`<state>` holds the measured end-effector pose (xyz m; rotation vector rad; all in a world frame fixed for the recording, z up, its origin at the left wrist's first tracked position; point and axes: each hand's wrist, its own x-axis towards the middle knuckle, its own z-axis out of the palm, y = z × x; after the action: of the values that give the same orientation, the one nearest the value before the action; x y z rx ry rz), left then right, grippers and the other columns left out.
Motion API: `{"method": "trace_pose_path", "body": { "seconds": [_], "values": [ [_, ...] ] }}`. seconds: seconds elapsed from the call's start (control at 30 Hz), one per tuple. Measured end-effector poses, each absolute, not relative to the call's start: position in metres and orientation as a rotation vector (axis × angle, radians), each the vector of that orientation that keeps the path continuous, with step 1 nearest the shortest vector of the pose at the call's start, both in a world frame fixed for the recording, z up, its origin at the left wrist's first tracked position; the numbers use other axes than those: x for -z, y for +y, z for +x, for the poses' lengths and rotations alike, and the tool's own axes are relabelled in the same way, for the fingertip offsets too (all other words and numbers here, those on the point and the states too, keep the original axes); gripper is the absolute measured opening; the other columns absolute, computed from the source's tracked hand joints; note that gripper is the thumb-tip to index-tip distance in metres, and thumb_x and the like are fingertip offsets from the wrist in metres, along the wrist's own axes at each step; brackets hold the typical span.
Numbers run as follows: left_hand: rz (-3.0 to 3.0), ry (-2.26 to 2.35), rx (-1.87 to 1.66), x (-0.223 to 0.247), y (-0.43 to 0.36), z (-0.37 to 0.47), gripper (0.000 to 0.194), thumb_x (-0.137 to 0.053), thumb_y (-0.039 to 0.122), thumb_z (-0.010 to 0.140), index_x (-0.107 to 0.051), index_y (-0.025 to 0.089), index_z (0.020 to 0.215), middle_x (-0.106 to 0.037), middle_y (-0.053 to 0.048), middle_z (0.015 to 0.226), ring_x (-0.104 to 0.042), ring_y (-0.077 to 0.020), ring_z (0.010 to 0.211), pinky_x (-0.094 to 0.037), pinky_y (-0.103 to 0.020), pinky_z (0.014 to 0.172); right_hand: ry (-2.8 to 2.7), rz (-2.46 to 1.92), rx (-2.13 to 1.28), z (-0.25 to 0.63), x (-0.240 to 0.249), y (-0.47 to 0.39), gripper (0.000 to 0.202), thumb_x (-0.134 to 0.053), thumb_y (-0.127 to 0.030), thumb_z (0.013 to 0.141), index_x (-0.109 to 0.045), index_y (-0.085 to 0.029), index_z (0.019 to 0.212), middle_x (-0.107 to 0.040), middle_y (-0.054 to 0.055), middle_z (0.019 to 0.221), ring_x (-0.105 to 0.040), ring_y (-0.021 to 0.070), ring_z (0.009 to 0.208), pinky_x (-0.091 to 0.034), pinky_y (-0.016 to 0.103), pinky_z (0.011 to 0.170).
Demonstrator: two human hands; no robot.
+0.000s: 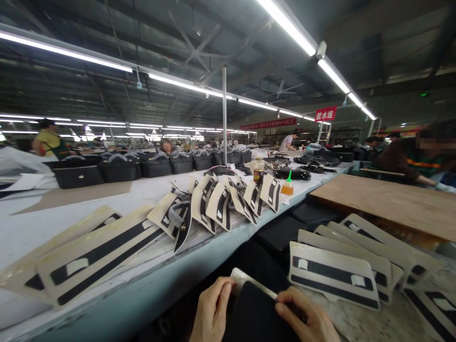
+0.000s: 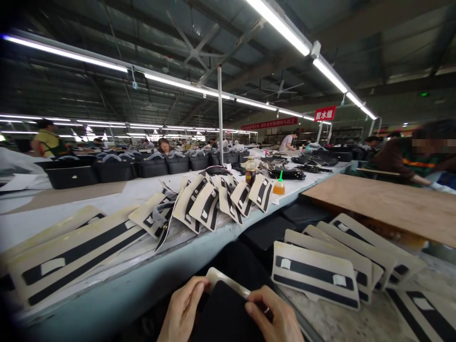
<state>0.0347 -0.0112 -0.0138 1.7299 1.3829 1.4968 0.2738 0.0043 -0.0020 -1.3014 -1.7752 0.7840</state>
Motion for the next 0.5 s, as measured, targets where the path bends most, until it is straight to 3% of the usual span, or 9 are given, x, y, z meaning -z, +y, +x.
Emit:
{"method": "trace_pose_path", "body": {
  "seconds": [0.1,0.23,0.37,0.5],
  "values": [
    [1.695,1.415,-1.487,0.009,-0.013,0.037,0.036,-0.045,0.045,0.102,-0.073,0.024,0.092,-0.075,-0.002,0.08,-0.071,-0.0188,0.074,-0.052,-0.022,0.071,-1.78,-1.262,-0.764,0.255,-0.004,0.007,0.021,-0.063,-0.044,0.089,-0.072,-0.028,0.079,-0.07,-0.003,0.077,-0.066,0.0185,0.074,-0.047,0.025,0.069],
    [1.644,1.496,-1.495,0.015,-0.011,0.037,0.028,-0.06,0.042,0.094,-0.07,0.023,0.077,-0.07,0.001,0.069,-0.066,-0.0183,0.066,-0.048,-0.022,0.063,-1.748,-1.238,-0.761,0.244,-0.002,0.003,0.015,-0.064,-0.04,0.089,-0.073,-0.03,0.083,-0.07,-0.003,0.082,-0.065,0.0189,0.078,-0.047,0.027,0.074],
    [1.629,1.479,-1.521,0.021,-0.01,0.035,0.031,-0.059,0.041,0.094,-0.069,0.022,0.073,-0.065,0.002,0.064,-0.062,-0.0163,0.062,-0.047,-0.02,0.06,-1.714,-1.272,-0.755,0.254,0.003,-0.001,0.016,-0.067,-0.039,0.088,-0.073,-0.029,0.077,-0.066,-0.002,0.08,-0.062,0.018,0.074,-0.046,0.027,0.071],
    [1.646,1.417,-1.56,0.021,-0.015,0.037,0.034,-0.061,0.048,0.093,-0.073,0.022,0.074,-0.07,0.0,0.067,-0.064,-0.0177,0.063,-0.049,-0.022,0.061,-1.669,-1.255,-0.753,0.264,0.006,-0.002,0.021,-0.068,-0.038,0.087,-0.07,-0.026,0.07,-0.063,0.002,0.096,-0.063,0.021,0.091,-0.047,0.031,0.085]
  ]
}}
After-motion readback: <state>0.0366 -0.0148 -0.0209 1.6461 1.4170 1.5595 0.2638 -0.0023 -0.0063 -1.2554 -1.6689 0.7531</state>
